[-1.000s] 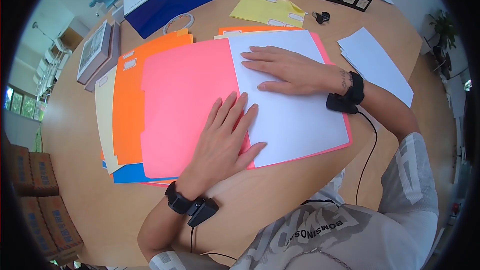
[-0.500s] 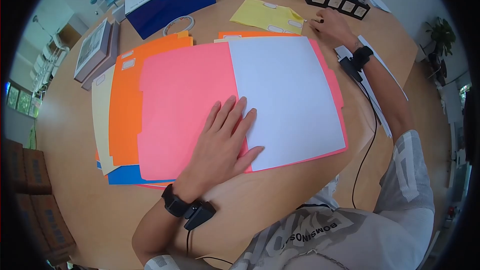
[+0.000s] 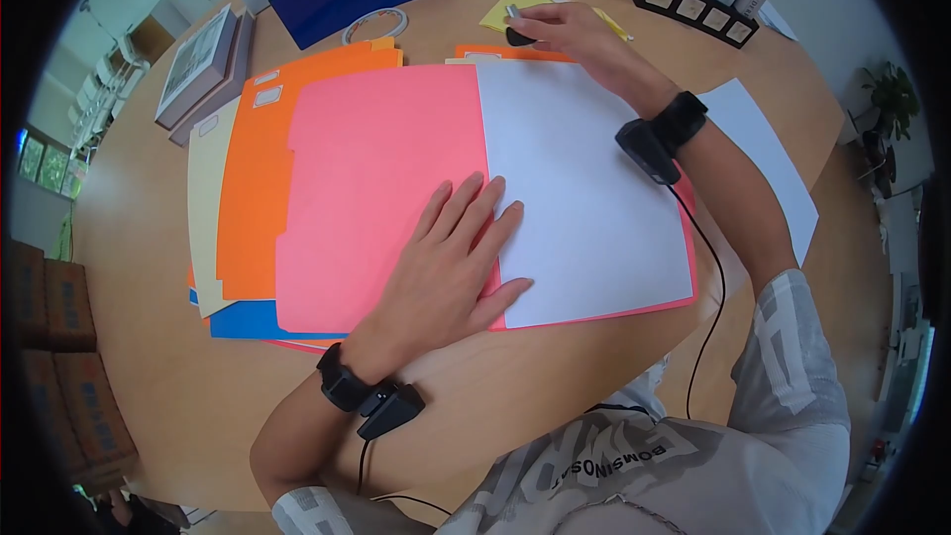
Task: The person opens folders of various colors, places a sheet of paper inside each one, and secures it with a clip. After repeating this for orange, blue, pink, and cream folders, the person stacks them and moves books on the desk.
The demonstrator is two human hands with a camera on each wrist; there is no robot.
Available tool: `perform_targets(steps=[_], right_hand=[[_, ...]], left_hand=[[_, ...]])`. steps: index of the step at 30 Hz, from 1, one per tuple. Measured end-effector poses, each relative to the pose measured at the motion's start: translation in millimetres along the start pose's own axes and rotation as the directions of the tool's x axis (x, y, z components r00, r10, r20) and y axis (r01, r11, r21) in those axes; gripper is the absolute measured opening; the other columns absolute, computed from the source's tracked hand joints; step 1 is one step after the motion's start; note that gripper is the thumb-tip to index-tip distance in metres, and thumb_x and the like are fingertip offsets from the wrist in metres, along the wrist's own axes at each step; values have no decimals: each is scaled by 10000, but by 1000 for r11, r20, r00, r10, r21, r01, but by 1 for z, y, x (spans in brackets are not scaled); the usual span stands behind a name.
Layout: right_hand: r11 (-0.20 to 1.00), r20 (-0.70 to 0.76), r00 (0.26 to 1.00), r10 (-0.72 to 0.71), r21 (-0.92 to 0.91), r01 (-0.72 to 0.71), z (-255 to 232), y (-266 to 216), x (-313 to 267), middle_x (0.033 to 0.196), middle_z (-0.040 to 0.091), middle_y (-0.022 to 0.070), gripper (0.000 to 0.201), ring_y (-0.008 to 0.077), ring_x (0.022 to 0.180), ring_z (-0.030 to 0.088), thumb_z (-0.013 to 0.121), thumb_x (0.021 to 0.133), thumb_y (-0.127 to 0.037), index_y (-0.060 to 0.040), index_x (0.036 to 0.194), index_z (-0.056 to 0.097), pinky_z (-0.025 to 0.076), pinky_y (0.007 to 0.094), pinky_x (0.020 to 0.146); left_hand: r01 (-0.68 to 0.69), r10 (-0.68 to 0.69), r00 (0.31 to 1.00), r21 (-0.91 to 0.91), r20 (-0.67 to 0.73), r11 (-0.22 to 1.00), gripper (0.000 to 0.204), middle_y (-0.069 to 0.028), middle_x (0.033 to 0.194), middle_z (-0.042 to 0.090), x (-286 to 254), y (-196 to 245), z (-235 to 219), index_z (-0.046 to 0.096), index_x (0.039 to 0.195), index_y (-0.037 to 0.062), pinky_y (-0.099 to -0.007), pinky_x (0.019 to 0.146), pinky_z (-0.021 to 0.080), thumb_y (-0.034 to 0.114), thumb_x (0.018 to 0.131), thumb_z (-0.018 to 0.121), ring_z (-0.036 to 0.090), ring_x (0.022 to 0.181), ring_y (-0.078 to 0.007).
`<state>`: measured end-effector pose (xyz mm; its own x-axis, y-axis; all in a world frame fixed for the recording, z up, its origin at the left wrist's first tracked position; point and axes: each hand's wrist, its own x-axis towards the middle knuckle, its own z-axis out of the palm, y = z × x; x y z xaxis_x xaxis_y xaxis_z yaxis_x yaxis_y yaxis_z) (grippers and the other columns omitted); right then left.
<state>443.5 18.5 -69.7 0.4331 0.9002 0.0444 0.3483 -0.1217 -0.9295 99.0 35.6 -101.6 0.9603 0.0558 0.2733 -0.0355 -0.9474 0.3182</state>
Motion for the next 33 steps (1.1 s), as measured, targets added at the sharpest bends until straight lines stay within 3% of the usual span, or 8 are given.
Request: perform_targets(steps=[7,13,17,19,26,29,31,33], right_hand=[[999,-78,996,41,-30,-43,44,15,16,1165,778,128,496,167,1029,740,790,990,-284,61,1338,717,566,283,949],[998,-172,985,-7,56,16,39,22,11,1179,782,148,466,171,1033,749,795,985,-248,68,1319,719,576,278,929],[997,-124,992,-19,69,28,28,30,11,1173,781,153,466,174,1032,748,794,986,-258,68,1312,720,576,282,929],[997,-127,992,-22,-76,13,26,28,8,1174,779,147,470,172,1035,747,796,985,-259,65,1317,718,574,282,934],[996,-168,986,-19,-88,4,20,33,9,1141,784,145,462,172,1045,742,809,968,-256,58,1297,732,573,289,931],[997,-272,959,-73,-12,72,-6,38,9,1137,790,142,474,182,1031,745,804,963,-299,60,1269,751,572,314,920],[948,-297,951,-87,-318,-12,-43,36,-2,1151,795,141,493,190,1028,746,795,960,-342,68,1232,768,570,342,917],[911,-349,935,-61,-403,-90,-66,26,-27,1169,800,184,484,246,1051,762,763,961,-363,55,1204,780,567,361,925]], left_hand=[[-21,20,1000,-6,-24,1000,679,-248,1594,469,-2,-2,1,548,1499,15,-570,1278,299,418,979,719,417,1503,-443],[-22,22,999,-11,-32,1000,668,-257,1589,470,-2,-2,2,543,1502,16,-570,1276,300,429,999,696,432,1487,-456],[-25,25,999,5,-30,1000,663,-255,1587,474,-3,-1,1,542,1503,19,-569,1278,298,427,1002,694,429,1491,-453],[-21,21,999,1,-32,1000,660,-254,1587,477,-3,-1,1,542,1505,25,-569,1281,294,423,1002,696,425,1495,-452],[-29,29,999,2,-34,1000,651,-247,1593,473,-2,-1,1,548,1504,27,-568,1282,296,405,997,703,419,1501,-448],[-35,35,999,-3,-28,999,650,-247,1593,472,-2,-1,1,553,1501,20,-569,1282,298,397,994,707,420,1500,-448],[-23,23,999,12,-22,1000,656,-247,1593,473,-3,-1,0,554,1499,11,-570,1281,299,391,989,714,414,1504,-447],[-25,25,999,3,-27,1000,654,-246,1595,472,-2,0,0,557,1495,7,-570,1281,299,389,987,716,411,1506,-445]])
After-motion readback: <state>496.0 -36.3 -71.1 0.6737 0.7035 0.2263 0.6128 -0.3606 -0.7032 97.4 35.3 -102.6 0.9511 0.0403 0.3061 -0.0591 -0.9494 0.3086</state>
